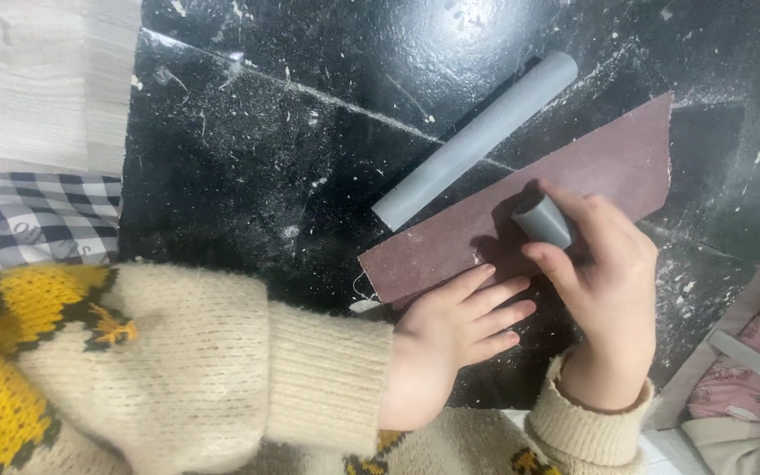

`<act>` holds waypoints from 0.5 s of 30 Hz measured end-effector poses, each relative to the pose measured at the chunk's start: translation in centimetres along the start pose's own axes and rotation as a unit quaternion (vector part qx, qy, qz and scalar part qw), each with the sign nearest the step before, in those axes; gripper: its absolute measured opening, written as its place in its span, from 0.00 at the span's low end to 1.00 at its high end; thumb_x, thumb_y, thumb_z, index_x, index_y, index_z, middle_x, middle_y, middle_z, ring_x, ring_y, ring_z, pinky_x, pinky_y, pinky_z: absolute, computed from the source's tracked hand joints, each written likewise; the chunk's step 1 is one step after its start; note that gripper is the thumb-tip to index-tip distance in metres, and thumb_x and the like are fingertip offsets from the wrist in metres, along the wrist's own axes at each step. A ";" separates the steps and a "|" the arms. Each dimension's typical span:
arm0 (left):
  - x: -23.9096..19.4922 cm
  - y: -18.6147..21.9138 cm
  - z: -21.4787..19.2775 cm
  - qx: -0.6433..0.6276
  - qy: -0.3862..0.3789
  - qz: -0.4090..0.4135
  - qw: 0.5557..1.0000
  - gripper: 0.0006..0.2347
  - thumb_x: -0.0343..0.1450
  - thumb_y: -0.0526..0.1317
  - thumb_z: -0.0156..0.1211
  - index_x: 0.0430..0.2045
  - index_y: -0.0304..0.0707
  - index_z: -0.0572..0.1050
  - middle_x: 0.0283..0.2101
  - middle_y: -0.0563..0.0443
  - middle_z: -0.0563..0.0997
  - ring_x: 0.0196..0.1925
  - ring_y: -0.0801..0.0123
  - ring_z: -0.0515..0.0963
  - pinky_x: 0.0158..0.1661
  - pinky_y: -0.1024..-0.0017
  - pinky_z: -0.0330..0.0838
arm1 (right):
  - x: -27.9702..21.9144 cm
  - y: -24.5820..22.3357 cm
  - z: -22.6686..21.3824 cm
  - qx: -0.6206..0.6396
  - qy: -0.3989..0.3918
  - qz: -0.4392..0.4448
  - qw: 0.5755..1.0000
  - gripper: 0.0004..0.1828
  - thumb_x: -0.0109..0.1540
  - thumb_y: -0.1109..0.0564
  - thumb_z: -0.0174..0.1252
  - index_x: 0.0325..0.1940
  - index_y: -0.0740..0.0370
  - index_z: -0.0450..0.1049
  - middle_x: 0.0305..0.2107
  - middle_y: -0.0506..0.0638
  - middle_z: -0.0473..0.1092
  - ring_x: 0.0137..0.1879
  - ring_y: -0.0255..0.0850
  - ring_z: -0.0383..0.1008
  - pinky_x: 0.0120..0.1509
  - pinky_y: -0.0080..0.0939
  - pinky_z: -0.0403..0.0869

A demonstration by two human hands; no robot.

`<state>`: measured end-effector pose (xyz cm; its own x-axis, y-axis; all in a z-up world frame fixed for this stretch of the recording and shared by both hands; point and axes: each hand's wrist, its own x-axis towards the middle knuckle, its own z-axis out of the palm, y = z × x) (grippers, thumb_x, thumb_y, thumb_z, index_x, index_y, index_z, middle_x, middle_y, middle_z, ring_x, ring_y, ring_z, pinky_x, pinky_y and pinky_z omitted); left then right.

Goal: The person sits on the floor and sands a small gray pipe on a piece of sandpaper placed on a black table. They repeatedly rub the pipe against the sandpaper and pause to inspect the edges.

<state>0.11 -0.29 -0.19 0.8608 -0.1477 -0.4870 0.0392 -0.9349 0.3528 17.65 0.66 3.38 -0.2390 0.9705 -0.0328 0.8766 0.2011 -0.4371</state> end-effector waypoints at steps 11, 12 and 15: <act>0.1 0.2 0.1 -0.007 -0.007 -0.004 1.000 0.45 0.68 0.59 0.54 0.75 0.58 0.30 0.79 0.53 0.20 0.80 0.47 0.22 0.71 0.40 0.17 | -1.0 -0.2 0.6 0.037 -0.001 0.092 0.995 0.20 0.59 0.55 0.71 0.51 0.66 0.74 0.43 0.53 0.79 0.28 0.31 0.70 0.31 0.29 0.66; 0.1 0.1 0.2 -0.006 -0.007 -0.003 1.000 0.45 0.68 0.59 0.54 0.75 0.58 0.30 0.79 0.53 0.20 0.80 0.47 0.22 0.71 0.40 0.17 | -1.0 0.5 0.7 0.037 -0.001 0.093 0.995 0.20 0.59 0.55 0.71 0.51 0.66 0.74 0.43 0.53 0.79 0.28 0.31 0.70 0.31 0.29 0.66; 0.8 0.1 1.2 0.020 0.014 0.008 1.000 0.45 0.68 0.61 0.53 0.75 0.57 0.31 0.79 0.51 0.21 0.80 0.45 0.21 0.71 0.38 0.20 | -0.9 1.1 1.1 0.019 0.099 0.125 0.987 0.16 0.63 0.66 0.73 0.46 0.70 0.71 0.40 0.59 0.74 0.38 0.41 0.71 0.42 0.36 0.69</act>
<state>0.17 -0.91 -1.47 0.8755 -0.1548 -0.4578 0.0042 -0.9448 0.3275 18.40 -0.17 1.91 0.0732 0.9968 0.0309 0.8807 -0.0501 -0.4710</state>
